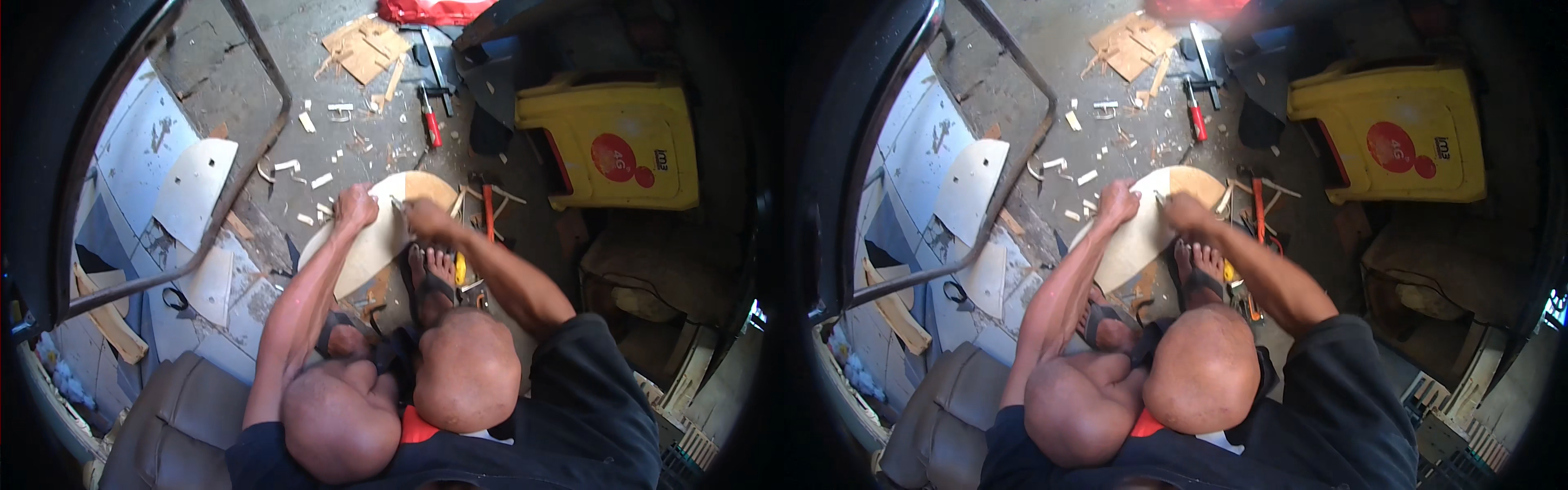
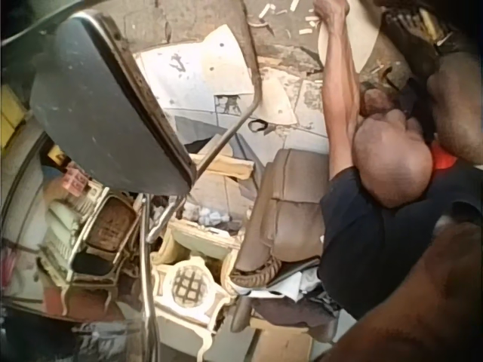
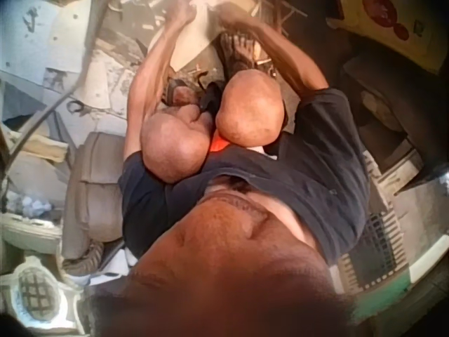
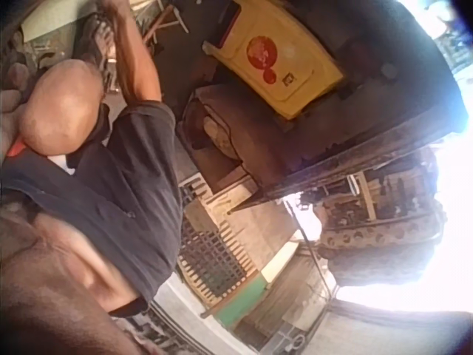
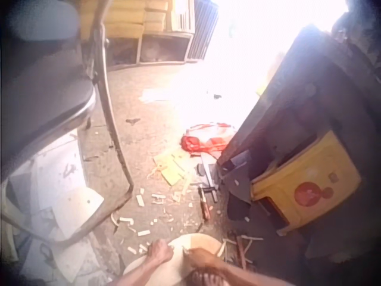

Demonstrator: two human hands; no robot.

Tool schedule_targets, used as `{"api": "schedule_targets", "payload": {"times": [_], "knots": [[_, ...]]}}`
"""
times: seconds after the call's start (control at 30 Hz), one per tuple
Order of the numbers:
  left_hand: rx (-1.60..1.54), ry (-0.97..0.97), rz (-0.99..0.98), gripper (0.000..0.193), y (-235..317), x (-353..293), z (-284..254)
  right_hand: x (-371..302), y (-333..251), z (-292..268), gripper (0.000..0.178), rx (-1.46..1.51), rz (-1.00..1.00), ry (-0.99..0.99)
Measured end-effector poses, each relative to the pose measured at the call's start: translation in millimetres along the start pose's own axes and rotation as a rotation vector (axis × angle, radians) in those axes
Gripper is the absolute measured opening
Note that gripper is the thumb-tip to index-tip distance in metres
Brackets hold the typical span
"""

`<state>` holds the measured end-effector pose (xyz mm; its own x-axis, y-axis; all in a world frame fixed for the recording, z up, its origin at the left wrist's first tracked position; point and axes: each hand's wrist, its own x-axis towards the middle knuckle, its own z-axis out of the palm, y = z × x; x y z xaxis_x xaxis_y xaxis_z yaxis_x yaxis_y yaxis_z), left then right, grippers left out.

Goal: The person hammers a metal frame of a folding chair, uses a screwdriver to tighten components, and cuts a piece of plywood using shears.

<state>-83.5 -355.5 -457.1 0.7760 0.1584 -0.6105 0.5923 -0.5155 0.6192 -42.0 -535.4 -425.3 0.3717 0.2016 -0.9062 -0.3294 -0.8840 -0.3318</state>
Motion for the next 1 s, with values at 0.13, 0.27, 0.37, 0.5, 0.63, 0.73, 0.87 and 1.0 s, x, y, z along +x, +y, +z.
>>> {"api": "schedule_targets", "payload": {"times": [0.13,0.27,0.37,0.5,0.63,0.73,0.87,1.0], "knots": [[0.016,0.026,-0.004,0.038,-5,3,1,-21,-23,45,0.03,-0.031,-0.033,0.421],[-0.014,-0.007,-0.036,0.038,0,1,0,-5,-11,8,0.028,0.048,0.061,0.09],[0.018,-0.017,-0.014,0.037,-3,1,0,-23,-12,45,0.029,-0.232,-0.188,0.44],[0.022,-0.039,-0.035,0.037,-7,-8,13,10,-25,-35,0.028,-0.265,-0.012,-0.152],[0.036,0.001,-0.019,0.037,-11,0,10,18,17,44,0.024,-0.344,-0.327,0.628],[0.017,-0.006,-0.001,0.038,1,14,-6,20,-34,-26,0.03,-0.221,-0.023,0.162],[0.045,0.01,0.0,0.038,-4,12,2,18,2,8,0.031,-0.246,-0.142,0.299],[0.017,-0.014,0.03,0.036,-1,15,3,35,26,-14,0.035,-0.271,-0.569,0.028]]}}
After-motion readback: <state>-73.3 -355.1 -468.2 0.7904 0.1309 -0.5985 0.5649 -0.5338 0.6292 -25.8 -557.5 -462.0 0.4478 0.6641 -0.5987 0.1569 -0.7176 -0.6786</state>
